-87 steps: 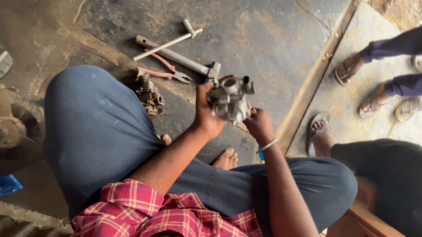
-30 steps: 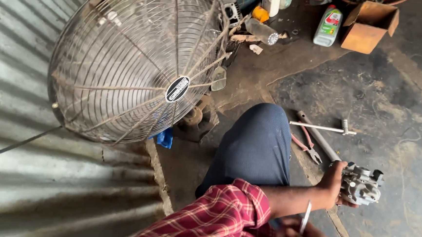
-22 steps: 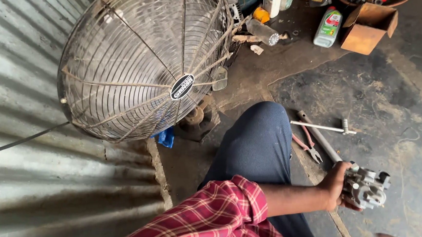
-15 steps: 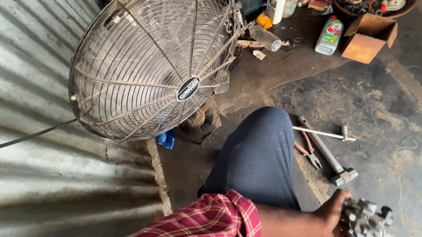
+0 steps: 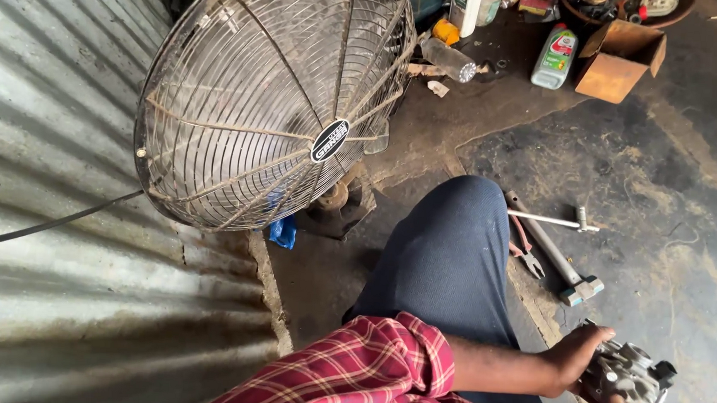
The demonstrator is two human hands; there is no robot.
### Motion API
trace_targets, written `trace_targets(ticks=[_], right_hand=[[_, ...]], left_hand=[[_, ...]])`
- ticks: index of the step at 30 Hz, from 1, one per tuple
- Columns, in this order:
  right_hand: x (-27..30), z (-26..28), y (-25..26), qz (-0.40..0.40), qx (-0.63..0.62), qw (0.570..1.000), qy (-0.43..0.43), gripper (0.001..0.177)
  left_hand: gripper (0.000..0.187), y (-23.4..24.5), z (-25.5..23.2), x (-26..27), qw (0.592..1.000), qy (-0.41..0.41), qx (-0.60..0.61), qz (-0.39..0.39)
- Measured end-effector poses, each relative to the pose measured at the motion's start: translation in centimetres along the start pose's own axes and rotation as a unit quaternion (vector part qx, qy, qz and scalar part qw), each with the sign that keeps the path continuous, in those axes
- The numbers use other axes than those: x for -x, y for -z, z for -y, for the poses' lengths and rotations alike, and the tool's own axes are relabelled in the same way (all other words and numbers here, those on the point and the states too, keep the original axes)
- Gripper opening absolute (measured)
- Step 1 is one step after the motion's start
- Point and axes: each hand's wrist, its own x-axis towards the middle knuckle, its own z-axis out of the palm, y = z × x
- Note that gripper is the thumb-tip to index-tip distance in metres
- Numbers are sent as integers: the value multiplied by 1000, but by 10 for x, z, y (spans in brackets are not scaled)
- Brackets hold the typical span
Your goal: Dismantling and cleaning a motorcycle carburetor using a screwdriver.
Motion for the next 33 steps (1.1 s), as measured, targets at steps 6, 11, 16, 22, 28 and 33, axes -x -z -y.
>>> trace_targets(ticks=[6,11,16,22,28,33], right_hand=[[19,53,-21,-31,152,987,-45,69],[28,50,-20,-51,183,982,0,60],[52,87,-20,-27,126,992,-10,49],[131,237,-56,-35,182,982,-24,32],[135,250,-62,-93,59,993,35,28],[126,252,-43,-74,-325,940,-72,28]], left_hand=[[94,48,70,-77,994,65,-66,51],[84,25,32,-38,996,67,-61,21],[74,23,20,-33,996,79,-51,-3],[78,28,49,-37,979,72,162,99],[71,18,12,-7,990,90,105,-1],[71,5,-38,23,987,82,139,-23]])
